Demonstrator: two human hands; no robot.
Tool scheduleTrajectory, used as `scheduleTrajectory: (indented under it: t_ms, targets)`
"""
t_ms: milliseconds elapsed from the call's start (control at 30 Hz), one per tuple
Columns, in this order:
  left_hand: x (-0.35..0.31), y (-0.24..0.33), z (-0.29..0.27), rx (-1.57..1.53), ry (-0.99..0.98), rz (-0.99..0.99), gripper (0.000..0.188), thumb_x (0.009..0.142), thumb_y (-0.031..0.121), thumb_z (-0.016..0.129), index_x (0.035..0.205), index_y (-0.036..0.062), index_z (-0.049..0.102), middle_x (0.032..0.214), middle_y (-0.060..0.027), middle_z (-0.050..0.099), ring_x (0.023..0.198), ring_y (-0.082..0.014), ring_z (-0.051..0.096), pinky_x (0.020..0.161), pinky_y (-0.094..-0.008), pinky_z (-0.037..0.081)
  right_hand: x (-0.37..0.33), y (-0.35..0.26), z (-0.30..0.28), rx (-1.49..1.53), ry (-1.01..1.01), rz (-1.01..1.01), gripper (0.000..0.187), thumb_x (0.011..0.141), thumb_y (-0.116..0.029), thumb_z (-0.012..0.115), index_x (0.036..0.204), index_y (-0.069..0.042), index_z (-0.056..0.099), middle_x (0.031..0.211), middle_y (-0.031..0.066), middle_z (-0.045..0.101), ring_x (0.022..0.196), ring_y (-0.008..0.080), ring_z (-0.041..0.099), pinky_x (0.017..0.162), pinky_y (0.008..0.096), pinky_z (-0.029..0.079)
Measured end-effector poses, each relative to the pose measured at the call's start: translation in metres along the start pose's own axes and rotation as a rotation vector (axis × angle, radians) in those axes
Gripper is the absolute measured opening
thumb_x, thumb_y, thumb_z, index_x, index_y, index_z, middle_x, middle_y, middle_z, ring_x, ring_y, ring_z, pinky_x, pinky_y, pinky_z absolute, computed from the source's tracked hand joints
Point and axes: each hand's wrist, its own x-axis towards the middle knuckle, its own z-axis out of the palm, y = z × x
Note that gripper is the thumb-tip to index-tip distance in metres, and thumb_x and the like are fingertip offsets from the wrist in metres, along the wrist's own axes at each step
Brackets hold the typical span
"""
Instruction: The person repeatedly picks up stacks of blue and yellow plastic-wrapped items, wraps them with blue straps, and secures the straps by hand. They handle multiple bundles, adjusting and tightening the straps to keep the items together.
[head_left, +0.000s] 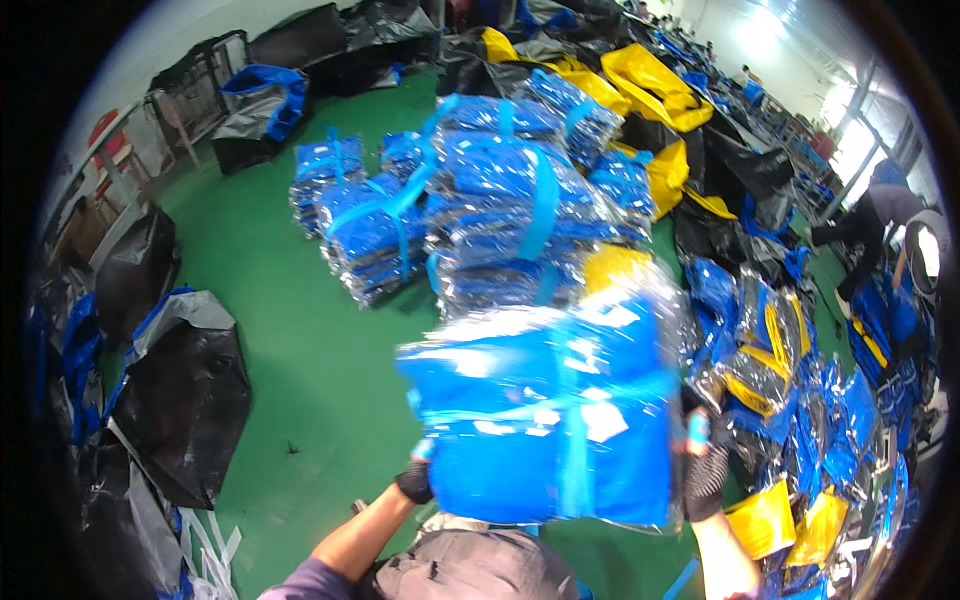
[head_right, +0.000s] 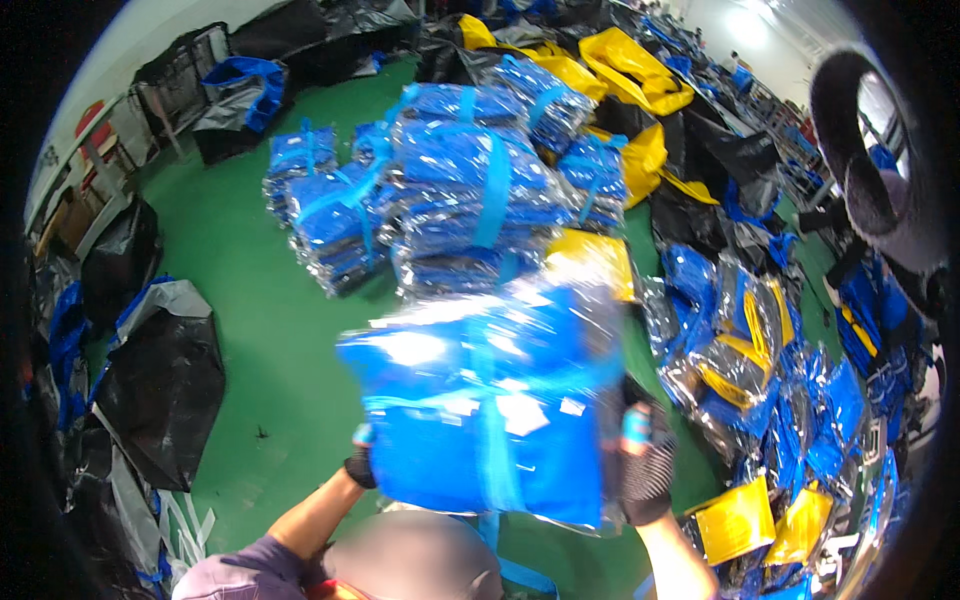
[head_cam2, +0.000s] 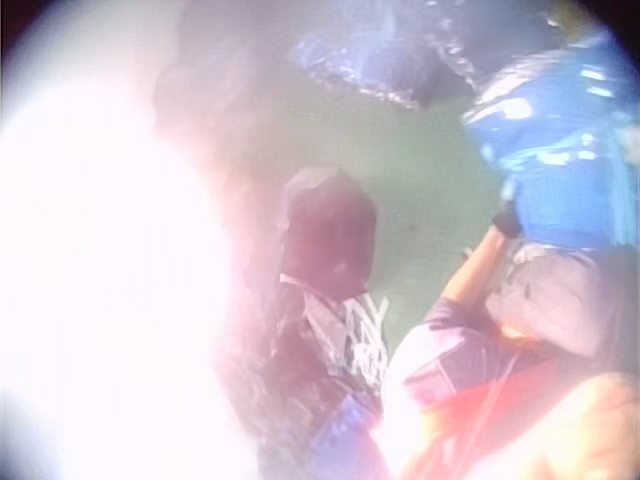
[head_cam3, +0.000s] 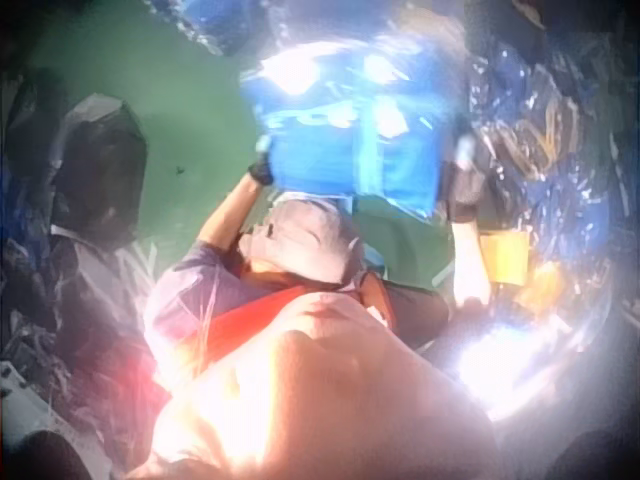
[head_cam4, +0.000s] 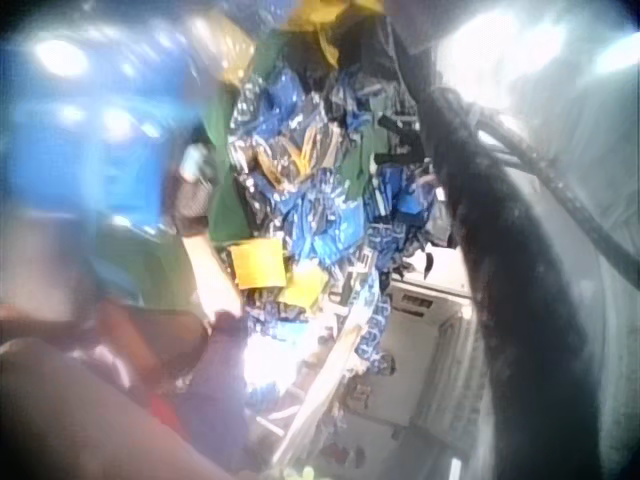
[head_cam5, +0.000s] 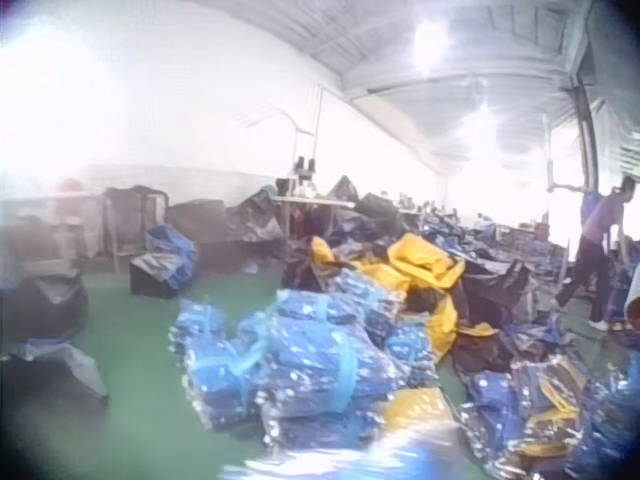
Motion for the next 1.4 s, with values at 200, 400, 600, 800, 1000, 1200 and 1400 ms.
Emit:
scheduleTrajectory:
  t_ms: [200, 400, 600, 800, 1000, 1200, 1400]
  targets:
    - [-0.104, 0.143, 0.04, -0.041, -0.053, 0.538, 0.076, 0.078, 0.046, 0.062, 0.133, 0.0032, 0.033, 0.128, -0.02, 0.044, 0.107, -0.0302, 0.053, 0.089, -0.0437, 0.048, 0.148, -0.103, 0.237, -0.387, -0.467, -1.132, 0.038, 0.087, -0.022, 0.051, 0.119, 0.0, 0.052, 0.105, 0.0193, 0.058, 0.094, 0.0324, 0.057, 0.083, 0.0371, 0.044]
    - [-0.056, 0.253, 0.101, 0.028, 0.163, 0.844, 0.089, 0.075, 0.051, 0.062, 0.139, 0.0057, 0.021, 0.133, -0.0187, 0.039, 0.109, -0.0384, 0.05, 0.084, -0.0482, 0.05, 0.301, -0.13, 0.369, -0.216, -0.375, -0.92, 0.039, 0.092, -0.036, 0.041, 0.09, -0.002, 0.058, 0.085, 0.0235, 0.06, 0.081, 0.0378, 0.058, 0.073, 0.0422, 0.046]
    - [0.141, 0.316, 0.088, 0.192, 0.523, 0.642, 0.086, 0.071, 0.063, 0.06, 0.126, -0.0018, 0.042, 0.125, -0.0178, 0.048, 0.105, -0.0319, 0.053, 0.085, -0.0429, 0.046, 0.254, -0.05, 0.319, -0.244, -0.007, -0.904, 0.029, 0.091, -0.025, 0.044, 0.102, 0.0, 0.052, 0.086, 0.0249, 0.058, 0.079, 0.0429, 0.054, 0.068, 0.0475, 0.044]
    - [0.229, 0.347, 0.06, 0.329, 0.59, 0.497, 0.083, 0.074, 0.065, 0.054, 0.122, -0.0028, 0.047, 0.121, -0.0158, 0.053, 0.105, -0.0306, 0.053, 0.089, -0.0428, 0.044, 0.113, 0.071, 0.101, -0.245, -0.701, 0.039, 0.054, 0.09, -0.041, 0.047, 0.119, 0.005, 0.045, 0.103, 0.0175, 0.062, 0.086, 0.0275, 0.063, 0.078, 0.037, 0.049]
    - [0.195, 0.321, 0.06, 0.325, 0.008, 0.316, 0.064, 0.085, 0.054, 0.048, 0.128, 0.0065, 0.043, 0.122, -0.0137, 0.053, 0.111, -0.0315, 0.05, 0.087, -0.0506, 0.046, -0.052, 0.126, -0.159, -0.286, 0.173, 0.619, 0.024, 0.088, -0.023, 0.052, 0.084, 0.0, 0.057, 0.07, 0.0106, 0.061, 0.063, 0.0181, 0.061, 0.055, 0.0324, 0.049]
    - [0.195, 0.069, 0.122, 1.313, 0.239, 0.419, 0.037, 0.082, 0.017, 0.061, 0.114, 0.0074, 0.047, 0.104, -0.0064, 0.054, 0.096, -0.0166, 0.051, 0.091, -0.0303, 0.038, -0.252, 0.181, -0.249, -0.036, 0.537, 0.946, 0.028, 0.087, -0.036, 0.053, 0.085, -0.008, 0.057, 0.073, 0.0077, 0.058, 0.059, 0.0162, 0.057, 0.054, 0.0285, 0.048]
    - [0.149, -0.178, 0.23, 2.306, -1.081, -0.675, 0.052, 0.085, 0.022, 0.061, 0.13, 0.0072, 0.039, 0.111, -0.0126, 0.058, 0.098, -0.0206, 0.057, 0.089, -0.0332, 0.043, -0.382, 0.198, -0.248, 0.36, 0.801, 0.694, 0.023, 0.087, -0.028, 0.058, 0.094, -0.008, 0.053, 0.071, 0.0016, 0.053, 0.06, 0.0105, 0.051, 0.054, 0.0246, 0.041]
